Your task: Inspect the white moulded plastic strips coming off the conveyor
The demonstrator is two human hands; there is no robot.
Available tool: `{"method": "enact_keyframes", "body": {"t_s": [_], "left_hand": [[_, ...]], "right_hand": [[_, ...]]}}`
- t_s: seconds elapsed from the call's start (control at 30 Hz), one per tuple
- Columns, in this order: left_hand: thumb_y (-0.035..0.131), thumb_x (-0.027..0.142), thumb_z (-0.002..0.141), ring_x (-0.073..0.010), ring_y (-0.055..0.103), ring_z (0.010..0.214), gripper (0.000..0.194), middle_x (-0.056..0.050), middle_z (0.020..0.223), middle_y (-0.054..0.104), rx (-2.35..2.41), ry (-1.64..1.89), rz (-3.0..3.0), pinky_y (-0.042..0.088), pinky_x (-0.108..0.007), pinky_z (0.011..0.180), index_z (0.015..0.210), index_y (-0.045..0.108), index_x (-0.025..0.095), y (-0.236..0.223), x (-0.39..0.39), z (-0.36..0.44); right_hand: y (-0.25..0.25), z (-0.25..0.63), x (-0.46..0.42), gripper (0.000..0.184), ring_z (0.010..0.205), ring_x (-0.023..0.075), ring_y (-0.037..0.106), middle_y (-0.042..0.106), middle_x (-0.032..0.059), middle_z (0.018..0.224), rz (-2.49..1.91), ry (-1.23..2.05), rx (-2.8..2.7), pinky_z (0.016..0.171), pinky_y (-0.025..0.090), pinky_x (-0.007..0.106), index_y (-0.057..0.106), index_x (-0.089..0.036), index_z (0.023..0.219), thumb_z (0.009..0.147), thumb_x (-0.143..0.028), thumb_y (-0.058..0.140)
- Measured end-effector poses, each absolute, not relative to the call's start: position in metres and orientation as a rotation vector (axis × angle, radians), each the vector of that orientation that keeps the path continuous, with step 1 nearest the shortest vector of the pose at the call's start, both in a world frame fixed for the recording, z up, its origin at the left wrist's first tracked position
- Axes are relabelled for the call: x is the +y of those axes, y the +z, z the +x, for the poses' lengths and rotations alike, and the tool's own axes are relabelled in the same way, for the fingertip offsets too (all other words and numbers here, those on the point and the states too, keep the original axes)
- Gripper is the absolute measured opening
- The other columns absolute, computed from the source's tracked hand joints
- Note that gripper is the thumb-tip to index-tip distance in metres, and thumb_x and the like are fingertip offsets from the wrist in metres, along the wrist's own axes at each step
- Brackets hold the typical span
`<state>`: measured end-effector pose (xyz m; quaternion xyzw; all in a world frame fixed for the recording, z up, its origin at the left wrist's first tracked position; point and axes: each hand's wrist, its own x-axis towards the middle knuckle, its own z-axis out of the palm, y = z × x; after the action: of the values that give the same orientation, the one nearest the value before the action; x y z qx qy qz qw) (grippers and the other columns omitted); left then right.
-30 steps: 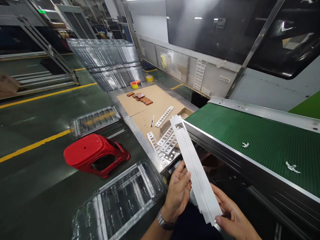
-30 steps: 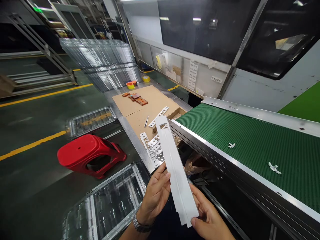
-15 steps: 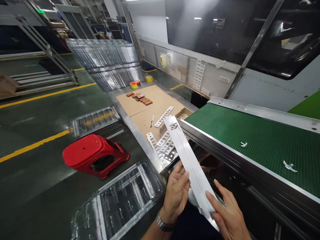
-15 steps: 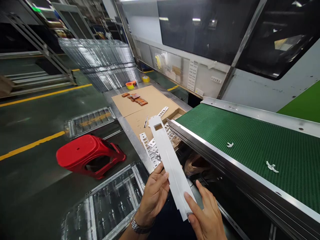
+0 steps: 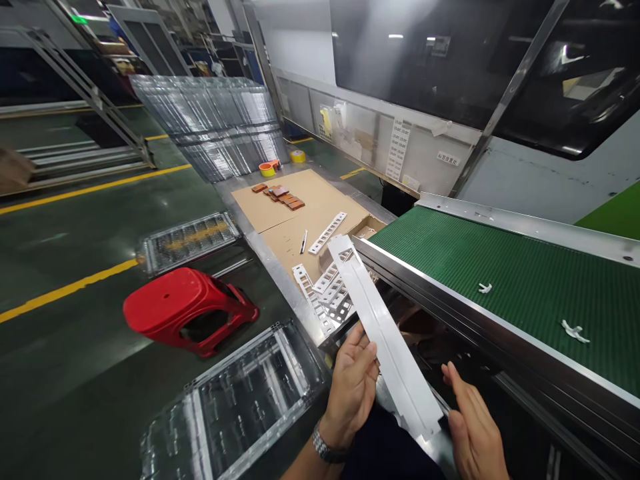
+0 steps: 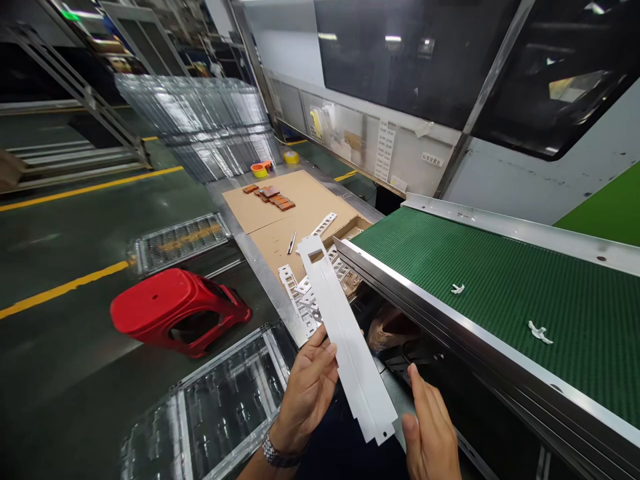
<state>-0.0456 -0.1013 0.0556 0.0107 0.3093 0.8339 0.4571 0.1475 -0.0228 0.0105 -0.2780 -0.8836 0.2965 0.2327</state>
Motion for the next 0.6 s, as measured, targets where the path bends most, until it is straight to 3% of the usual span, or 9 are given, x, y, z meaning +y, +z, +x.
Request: {"method": "enact_keyframes", "body": {"t_s": [0.13,0.27,0.6], "left_hand": [[0.059,0.013,0.084,-0.0214,0.056,0.107,0.041,-0.009,0.111,0.063,0.747,2.068,0.031,0.041,-0.035,0.097,0.123,0.048,0.016,0.056,-0.102,-0.046],[0.058,0.012,0.084,-0.0216,0.056,0.106,0.042,-0.01,0.108,0.063,0.722,2.059,0.051,0.043,-0.036,0.095,0.124,0.048,0.017,0.053,-0.103,-0.045],[0.06,0.013,0.083,-0.0208,0.058,0.1,0.045,-0.008,0.107,0.063,0.666,2.02,0.147,0.044,-0.033,0.09,0.125,0.05,0.022,0.056,-0.105,-0.039]], "right_hand": [[0.02,0.144,-0.028,0.041,0.111,0.018,0.049,0.053,-0.0001,0.124,-0.885,1.164,-2.16,0.096,0.037,0.032,0.035,-0.036,0.134,0.094,-0.037,0.031],[0.033,0.138,-0.035,0.033,0.103,0.0118,0.056,0.061,-0.004,0.115,-1.02,1.441,-1.905,0.092,0.042,0.019,0.049,-0.036,0.123,0.092,-0.04,0.038],[0.023,0.138,-0.024,0.035,0.107,0.0105,0.059,0.063,-0.0008,0.119,-0.929,1.516,-2.136,0.092,0.045,0.015,0.048,-0.034,0.125,0.09,-0.033,0.043]]}}
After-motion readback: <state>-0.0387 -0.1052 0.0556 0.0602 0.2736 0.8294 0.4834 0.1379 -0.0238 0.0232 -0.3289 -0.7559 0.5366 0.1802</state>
